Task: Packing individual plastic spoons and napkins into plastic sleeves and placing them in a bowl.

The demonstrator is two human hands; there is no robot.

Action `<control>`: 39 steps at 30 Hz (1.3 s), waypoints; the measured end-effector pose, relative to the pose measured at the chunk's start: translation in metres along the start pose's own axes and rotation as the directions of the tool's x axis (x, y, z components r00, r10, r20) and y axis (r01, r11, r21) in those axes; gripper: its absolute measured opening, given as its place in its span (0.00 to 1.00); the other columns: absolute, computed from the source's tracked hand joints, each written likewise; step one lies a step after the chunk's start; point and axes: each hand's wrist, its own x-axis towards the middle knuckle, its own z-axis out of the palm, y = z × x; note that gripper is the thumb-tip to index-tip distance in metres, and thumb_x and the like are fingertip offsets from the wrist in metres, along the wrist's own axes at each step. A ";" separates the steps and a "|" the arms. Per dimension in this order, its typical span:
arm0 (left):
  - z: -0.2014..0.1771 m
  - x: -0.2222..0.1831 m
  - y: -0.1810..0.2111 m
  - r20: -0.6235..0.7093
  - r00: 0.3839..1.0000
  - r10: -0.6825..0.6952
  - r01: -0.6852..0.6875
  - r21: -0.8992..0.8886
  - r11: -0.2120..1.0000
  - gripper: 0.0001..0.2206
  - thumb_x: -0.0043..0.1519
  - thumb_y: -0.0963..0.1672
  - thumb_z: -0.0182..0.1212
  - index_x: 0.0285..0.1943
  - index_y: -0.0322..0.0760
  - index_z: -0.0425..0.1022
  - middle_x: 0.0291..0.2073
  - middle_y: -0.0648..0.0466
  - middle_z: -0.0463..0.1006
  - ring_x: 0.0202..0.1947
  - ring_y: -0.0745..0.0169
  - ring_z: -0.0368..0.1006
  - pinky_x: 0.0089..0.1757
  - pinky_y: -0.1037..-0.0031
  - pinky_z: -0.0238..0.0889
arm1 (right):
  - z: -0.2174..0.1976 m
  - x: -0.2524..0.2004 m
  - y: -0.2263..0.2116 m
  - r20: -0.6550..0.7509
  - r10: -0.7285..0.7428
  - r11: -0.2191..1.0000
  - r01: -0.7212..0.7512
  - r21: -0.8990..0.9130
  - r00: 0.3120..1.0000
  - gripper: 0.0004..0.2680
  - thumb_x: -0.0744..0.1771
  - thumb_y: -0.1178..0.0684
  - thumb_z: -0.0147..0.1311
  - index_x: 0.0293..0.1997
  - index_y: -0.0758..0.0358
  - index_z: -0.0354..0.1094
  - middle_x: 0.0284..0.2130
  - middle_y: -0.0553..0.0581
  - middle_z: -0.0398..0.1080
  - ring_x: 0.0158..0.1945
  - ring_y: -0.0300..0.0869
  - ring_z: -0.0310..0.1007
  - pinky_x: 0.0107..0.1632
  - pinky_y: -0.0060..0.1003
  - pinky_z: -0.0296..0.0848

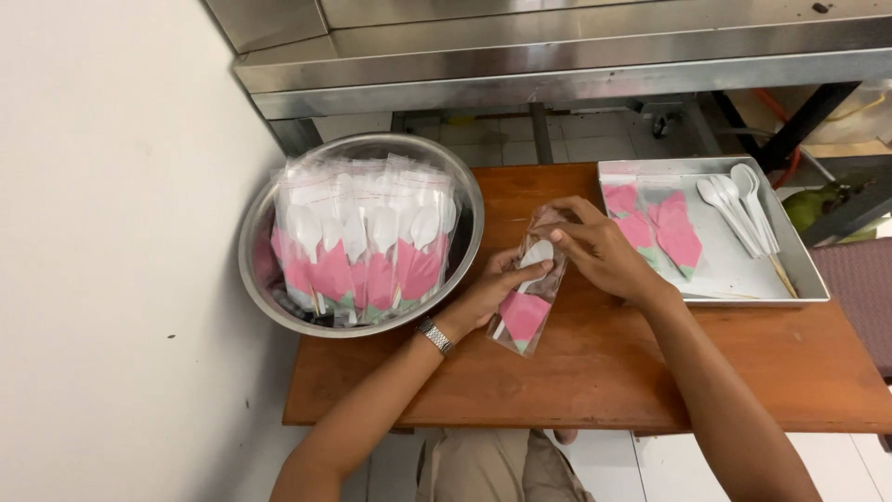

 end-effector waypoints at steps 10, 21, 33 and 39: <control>0.019 -0.013 0.002 -0.271 0.851 0.450 -0.386 0.258 0.886 0.13 0.60 0.46 0.71 0.50 0.39 0.79 0.38 0.59 0.77 0.45 0.73 0.70 0.51 0.75 0.65 | -0.013 0.001 -0.007 -0.226 -0.021 0.984 0.059 0.166 0.974 0.16 0.71 0.57 0.48 0.68 0.70 0.63 0.46 0.65 0.71 0.45 0.52 0.74 0.52 0.47 0.72; 0.014 -0.009 -0.010 -0.115 0.813 0.571 -0.488 0.401 0.775 0.31 0.57 0.49 0.72 0.67 0.35 0.67 0.55 0.48 0.72 0.60 0.58 0.65 0.62 0.60 0.54 | -0.009 0.006 -0.033 -0.332 -0.011 0.955 0.108 0.277 0.943 0.03 0.68 0.63 0.62 0.43 0.71 0.73 0.39 0.63 0.75 0.44 0.49 0.77 0.54 0.42 0.73; -0.005 0.005 -0.024 -0.142 0.873 0.467 -0.342 0.505 0.793 0.24 0.57 0.52 0.73 0.59 0.43 0.72 0.43 0.55 0.78 0.50 0.64 0.73 0.55 0.67 0.63 | -0.012 -0.003 -0.017 -0.115 0.173 0.979 -0.157 0.130 0.978 0.07 0.64 0.57 0.67 0.42 0.65 0.75 0.30 0.63 0.77 0.35 0.48 0.77 0.48 0.47 0.74; 0.013 -0.012 -0.016 0.085 0.948 0.308 -0.317 0.370 0.873 0.16 0.54 0.52 0.70 0.43 0.42 0.78 0.30 0.65 0.74 0.31 0.77 0.63 0.33 0.83 0.55 | 0.001 -0.022 0.079 -0.295 0.309 0.918 -0.202 0.341 0.904 0.17 0.79 0.49 0.36 0.49 0.69 0.73 0.47 0.60 0.75 0.51 0.43 0.73 0.57 0.37 0.72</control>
